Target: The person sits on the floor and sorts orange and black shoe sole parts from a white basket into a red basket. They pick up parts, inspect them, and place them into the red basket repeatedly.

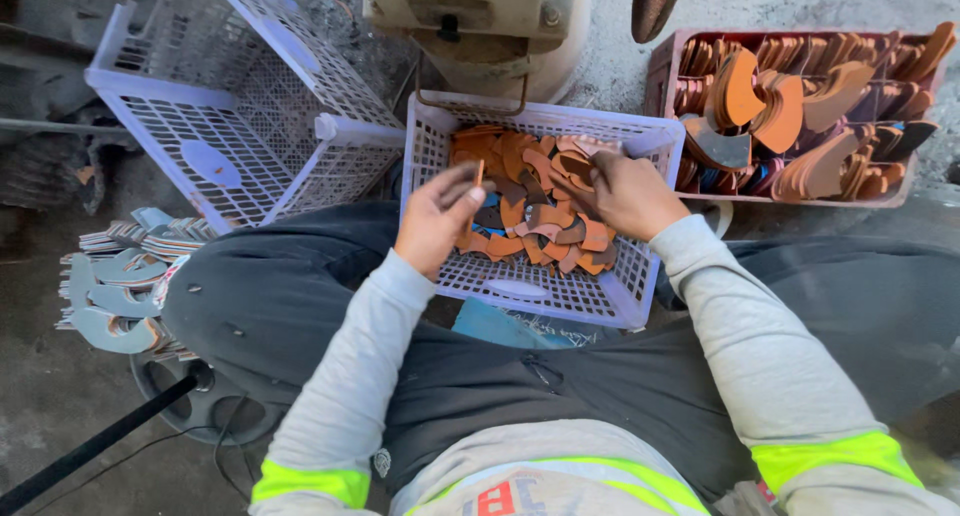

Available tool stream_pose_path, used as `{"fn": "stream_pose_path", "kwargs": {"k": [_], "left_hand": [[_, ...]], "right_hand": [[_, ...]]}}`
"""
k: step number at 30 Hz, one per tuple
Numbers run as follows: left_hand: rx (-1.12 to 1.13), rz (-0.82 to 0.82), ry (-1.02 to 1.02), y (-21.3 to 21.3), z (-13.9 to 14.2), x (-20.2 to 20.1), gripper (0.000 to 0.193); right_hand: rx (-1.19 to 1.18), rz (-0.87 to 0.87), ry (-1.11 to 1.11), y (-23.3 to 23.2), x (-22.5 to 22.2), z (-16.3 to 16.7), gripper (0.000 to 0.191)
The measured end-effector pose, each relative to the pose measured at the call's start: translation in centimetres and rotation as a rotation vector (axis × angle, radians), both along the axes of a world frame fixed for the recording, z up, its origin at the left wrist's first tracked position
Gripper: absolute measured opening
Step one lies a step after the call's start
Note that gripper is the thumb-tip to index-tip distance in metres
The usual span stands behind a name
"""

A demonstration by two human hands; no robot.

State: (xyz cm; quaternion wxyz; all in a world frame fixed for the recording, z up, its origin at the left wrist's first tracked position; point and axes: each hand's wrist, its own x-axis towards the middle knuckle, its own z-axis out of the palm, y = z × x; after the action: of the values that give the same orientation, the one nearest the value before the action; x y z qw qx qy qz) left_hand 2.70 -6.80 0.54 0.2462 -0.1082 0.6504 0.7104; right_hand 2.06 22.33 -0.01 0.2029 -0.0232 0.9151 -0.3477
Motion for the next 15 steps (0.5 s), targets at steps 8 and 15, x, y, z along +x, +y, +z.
{"fn": "stream_pose_path", "kwargs": {"k": [8,15], "left_hand": [[0.233,0.155,-0.092,4.0,-0.2,1.6,0.050],[0.356,0.148,-0.125,3.8,0.9,0.7,0.052]], "right_hand": [[-0.366,-0.173,0.043,-5.1,3.5,3.4,0.038],[-0.647,-0.072,0.002,-6.5,3.9,6.2,0.054]]}}
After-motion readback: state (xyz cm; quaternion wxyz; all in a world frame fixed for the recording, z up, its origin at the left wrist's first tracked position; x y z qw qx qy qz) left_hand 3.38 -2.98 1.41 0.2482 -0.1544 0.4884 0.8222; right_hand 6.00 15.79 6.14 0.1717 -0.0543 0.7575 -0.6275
